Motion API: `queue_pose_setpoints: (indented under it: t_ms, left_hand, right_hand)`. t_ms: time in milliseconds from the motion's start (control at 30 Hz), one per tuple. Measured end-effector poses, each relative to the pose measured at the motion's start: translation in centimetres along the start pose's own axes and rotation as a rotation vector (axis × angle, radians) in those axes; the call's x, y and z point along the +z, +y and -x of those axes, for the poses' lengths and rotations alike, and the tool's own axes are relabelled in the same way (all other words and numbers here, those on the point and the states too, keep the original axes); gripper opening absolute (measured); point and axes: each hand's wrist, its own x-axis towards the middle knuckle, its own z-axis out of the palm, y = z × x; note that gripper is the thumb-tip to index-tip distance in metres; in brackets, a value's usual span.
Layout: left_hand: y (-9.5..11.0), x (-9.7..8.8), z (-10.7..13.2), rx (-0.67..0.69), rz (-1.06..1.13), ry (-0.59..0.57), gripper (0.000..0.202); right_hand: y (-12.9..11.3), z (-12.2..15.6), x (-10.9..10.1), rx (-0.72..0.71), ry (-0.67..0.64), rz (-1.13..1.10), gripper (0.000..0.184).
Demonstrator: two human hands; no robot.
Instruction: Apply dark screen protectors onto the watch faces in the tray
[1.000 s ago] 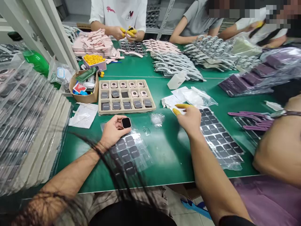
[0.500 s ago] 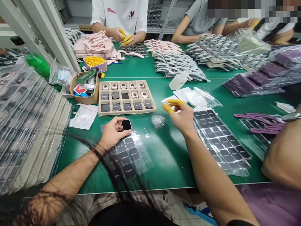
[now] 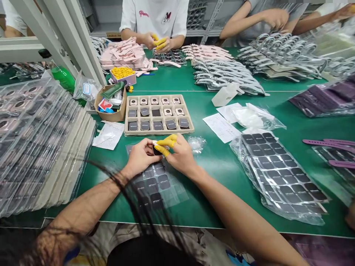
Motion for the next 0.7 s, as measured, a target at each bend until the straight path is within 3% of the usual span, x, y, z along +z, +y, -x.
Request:
queue_pose_setpoints:
  t_ms: [67,200,333,467,567,633,700]
  left_hand:
    - [-0.2,0.0,0.0,0.003,-0.014,0.003,0.046]
    - [-0.5,-0.1,-0.2,-0.004,-0.001,0.002,0.051]
    - [-0.7,-0.1,-0.4,0.023,-0.008,-0.016,0.05]
    - [-0.7,-0.1,-0.5,0.025,0.007,0.017,0.051]
    - [-0.8,-0.1,-0.5,0.05,0.003,-0.011,0.049]
    - [-0.9,-0.1,-0.5,0.056,0.007,-0.02,0.049]
    - [-1.0,-0.2,-0.5,0.058,0.006,-0.012,0.05]
  right_hand:
    - [-0.1,-0.4,0.2,-0.013,-0.014,0.044,0.016]
    - [0.3,-0.3,0.7,0.015,0.127,0.146,0.02]
    - [1.9,-0.2,0.6,-0.051,0.04,0.155,0.02]
    - [3.3,-0.4,0.2,0.081,0.267,0.297,0.024]
    - [3.0,-0.5,0.4,-0.022,0.131,0.247,0.025]
    - [2.6,-0.5,0.1,0.025,-0.009,0.264,0.025]
    - [1.9,0.3,-0.7,0.137,-0.009,0.385,0.026]
